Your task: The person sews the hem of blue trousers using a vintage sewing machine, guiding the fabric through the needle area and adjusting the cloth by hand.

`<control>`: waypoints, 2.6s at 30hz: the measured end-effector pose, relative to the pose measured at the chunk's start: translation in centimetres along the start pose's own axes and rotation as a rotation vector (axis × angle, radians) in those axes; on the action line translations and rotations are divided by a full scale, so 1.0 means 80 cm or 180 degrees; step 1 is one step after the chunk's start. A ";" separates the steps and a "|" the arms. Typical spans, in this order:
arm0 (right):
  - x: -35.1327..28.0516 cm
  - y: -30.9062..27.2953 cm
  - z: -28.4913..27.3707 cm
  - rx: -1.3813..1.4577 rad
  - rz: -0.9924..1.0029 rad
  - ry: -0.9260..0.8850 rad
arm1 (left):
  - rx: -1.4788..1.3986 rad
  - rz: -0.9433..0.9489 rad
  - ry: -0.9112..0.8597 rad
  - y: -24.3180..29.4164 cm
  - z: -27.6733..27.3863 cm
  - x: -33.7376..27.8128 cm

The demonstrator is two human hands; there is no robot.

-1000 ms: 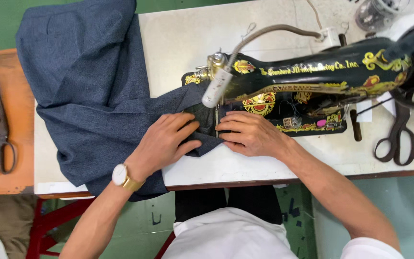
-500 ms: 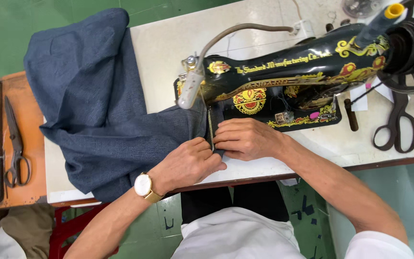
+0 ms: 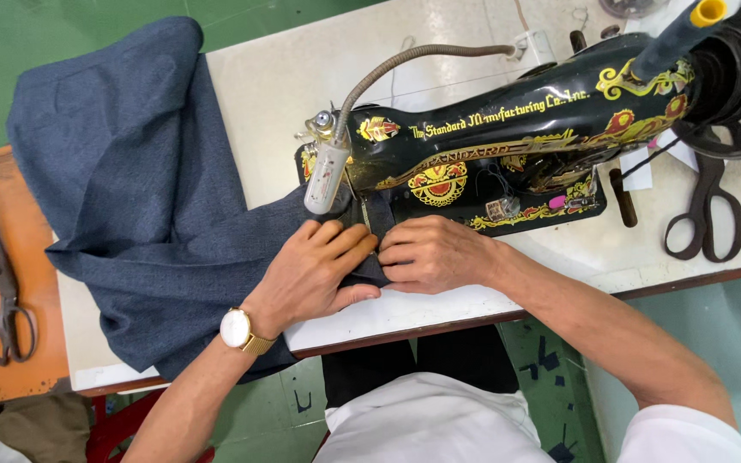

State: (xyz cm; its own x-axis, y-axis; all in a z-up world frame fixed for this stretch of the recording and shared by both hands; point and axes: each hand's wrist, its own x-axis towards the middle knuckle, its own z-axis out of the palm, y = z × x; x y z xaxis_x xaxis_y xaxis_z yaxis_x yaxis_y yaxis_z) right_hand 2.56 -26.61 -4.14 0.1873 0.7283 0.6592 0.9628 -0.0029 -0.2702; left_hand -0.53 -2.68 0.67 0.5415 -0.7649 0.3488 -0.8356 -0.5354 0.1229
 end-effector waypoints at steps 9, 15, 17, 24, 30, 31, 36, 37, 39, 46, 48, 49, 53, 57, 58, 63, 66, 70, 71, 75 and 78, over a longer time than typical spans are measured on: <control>0.007 0.001 -0.001 -0.0037 0.0017 -0.0081 | -0.0350 -0.0141 0.0146 -0.012 0.016 -0.005; 0.014 0.000 -0.004 -0.0052 0.0067 -0.0069 | -0.0512 -0.0157 0.0268 -0.015 0.017 -0.006; 0.017 0.000 -0.004 -0.0033 0.0062 -0.0051 | -0.0509 -0.0202 0.0320 -0.015 0.016 -0.007; 0.014 -0.001 -0.001 0.0025 0.0187 -0.0116 | -0.0553 -0.0170 0.0476 -0.018 0.018 -0.011; 0.015 0.000 -0.002 0.0049 0.0257 -0.0166 | -0.0499 -0.0223 0.0375 -0.019 0.021 -0.014; 0.014 0.000 -0.002 0.0035 0.0251 -0.0165 | -0.0480 -0.0234 0.0339 -0.018 0.020 -0.014; 0.015 0.000 -0.004 0.0062 0.0302 -0.0168 | -0.0460 -0.0244 0.0335 -0.019 0.025 -0.016; 0.014 0.000 -0.003 0.0068 0.0302 -0.0152 | -0.0462 -0.0251 0.0343 -0.019 0.027 -0.017; 0.016 0.001 -0.003 0.0060 0.0305 -0.0152 | -0.0466 -0.0260 0.0355 -0.020 0.025 -0.015; 0.018 0.001 -0.006 0.0062 0.0342 -0.0160 | -0.0418 -0.0279 0.0340 -0.020 0.019 -0.012; 0.019 0.002 -0.007 0.0054 0.0345 -0.0162 | -0.0425 -0.0290 0.0366 -0.021 0.021 -0.011; 0.020 0.002 -0.007 0.0042 0.0352 -0.0156 | -0.0432 -0.0296 0.0386 -0.021 0.022 -0.012; 0.022 0.003 -0.009 0.0021 0.0370 -0.0173 | -0.0391 -0.0320 0.0362 -0.023 0.021 -0.012; 0.023 0.002 -0.010 0.0042 0.0395 -0.0193 | -0.0368 -0.0313 0.0365 -0.023 0.023 -0.014; 0.025 0.002 -0.011 0.0047 0.0405 -0.0201 | -0.0349 -0.0303 0.0382 -0.025 0.023 -0.014; 0.024 0.003 -0.010 0.0034 0.0416 -0.0209 | -0.0368 -0.0297 0.0406 -0.026 0.023 -0.015; 0.023 0.004 -0.010 0.0009 0.0412 -0.0220 | -0.0361 -0.0301 0.0438 -0.028 0.022 -0.014; 0.022 0.005 -0.009 0.0030 0.0463 -0.0218 | -0.0387 -0.0278 0.0517 -0.030 0.024 -0.014; 0.021 0.003 -0.007 0.0048 0.0480 -0.0223 | -0.0407 -0.0290 0.0506 -0.028 0.026 -0.016; 0.025 0.005 -0.010 0.0023 0.0470 -0.0217 | -0.0339 -0.0291 0.0508 -0.032 0.026 -0.014; 0.027 0.006 -0.012 0.0038 0.0490 -0.0223 | -0.0316 -0.0283 0.0498 -0.034 0.026 -0.012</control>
State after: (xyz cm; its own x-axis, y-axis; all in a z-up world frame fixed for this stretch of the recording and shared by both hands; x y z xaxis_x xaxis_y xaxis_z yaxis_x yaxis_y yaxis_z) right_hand 3.62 -25.70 -2.13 0.3179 0.7657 0.5591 0.9213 -0.1104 -0.3728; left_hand 1.41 -1.20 -1.93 0.5989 -0.6473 0.4715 -0.7944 -0.5545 0.2479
